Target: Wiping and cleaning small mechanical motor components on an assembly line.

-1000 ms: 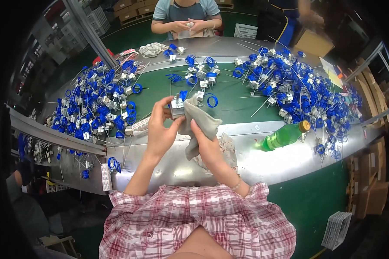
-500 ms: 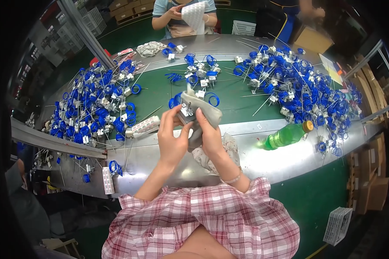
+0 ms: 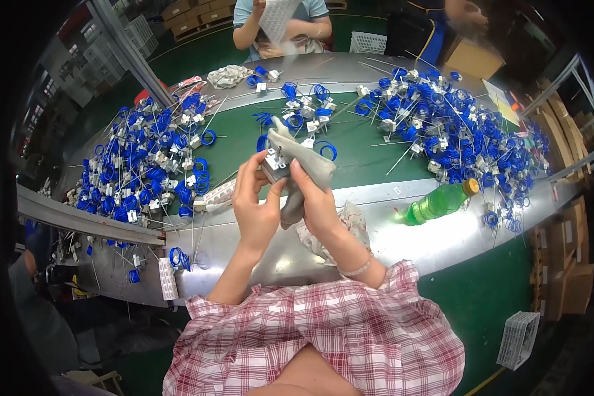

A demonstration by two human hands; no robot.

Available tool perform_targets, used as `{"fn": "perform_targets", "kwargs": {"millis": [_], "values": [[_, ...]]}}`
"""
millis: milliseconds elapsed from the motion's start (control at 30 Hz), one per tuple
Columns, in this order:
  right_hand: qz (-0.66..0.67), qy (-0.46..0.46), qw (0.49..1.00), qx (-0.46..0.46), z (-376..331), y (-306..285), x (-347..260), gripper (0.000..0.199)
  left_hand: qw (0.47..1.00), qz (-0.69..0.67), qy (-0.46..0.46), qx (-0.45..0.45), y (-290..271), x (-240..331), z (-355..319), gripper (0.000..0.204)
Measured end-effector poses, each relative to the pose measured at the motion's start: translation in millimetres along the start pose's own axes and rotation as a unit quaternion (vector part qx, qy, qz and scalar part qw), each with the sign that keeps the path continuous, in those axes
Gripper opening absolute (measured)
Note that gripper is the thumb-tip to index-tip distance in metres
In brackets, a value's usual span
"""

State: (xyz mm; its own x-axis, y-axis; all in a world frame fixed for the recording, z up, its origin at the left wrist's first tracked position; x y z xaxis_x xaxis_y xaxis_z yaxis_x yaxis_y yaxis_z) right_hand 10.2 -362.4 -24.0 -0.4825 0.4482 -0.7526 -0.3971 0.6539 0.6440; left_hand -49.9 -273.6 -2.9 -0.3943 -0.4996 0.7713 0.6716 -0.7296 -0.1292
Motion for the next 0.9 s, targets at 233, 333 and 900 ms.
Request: {"fn": "perform_targets", "kwargs": {"millis": [233, 333, 900], "values": [[-0.015, -0.035, 0.999, 0.006, -11, 6, 0, 0.03, 0.999, 0.018, -0.012, 0.025, -10, -9, 11, 0.038], [-0.004, -0.023, 1.0, -0.008, 0, 1, 1, 0.031, 0.999, 0.035, 0.035, 0.014, 0, -1, -4, 0.038], [-0.148, -0.059, 0.987, 0.035, -14, 18, 5, 0.03, 0.997, -0.037, 0.021, 0.061, -13, -22, 17, 0.041]]}}
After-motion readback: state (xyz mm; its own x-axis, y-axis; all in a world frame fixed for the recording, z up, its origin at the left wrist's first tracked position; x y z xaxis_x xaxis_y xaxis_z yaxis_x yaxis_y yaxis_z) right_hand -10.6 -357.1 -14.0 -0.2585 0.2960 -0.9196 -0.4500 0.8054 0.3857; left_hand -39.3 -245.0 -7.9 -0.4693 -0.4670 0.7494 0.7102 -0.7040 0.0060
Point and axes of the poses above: each hand's wrist, its own z-axis towards the middle knuckle, its own y-axis out of the palm, x = y × z, the point moved 3 cm from there along z, towards the middle knuckle, and after that the axes turned 7 degrees about y, right-handed, at the moved point
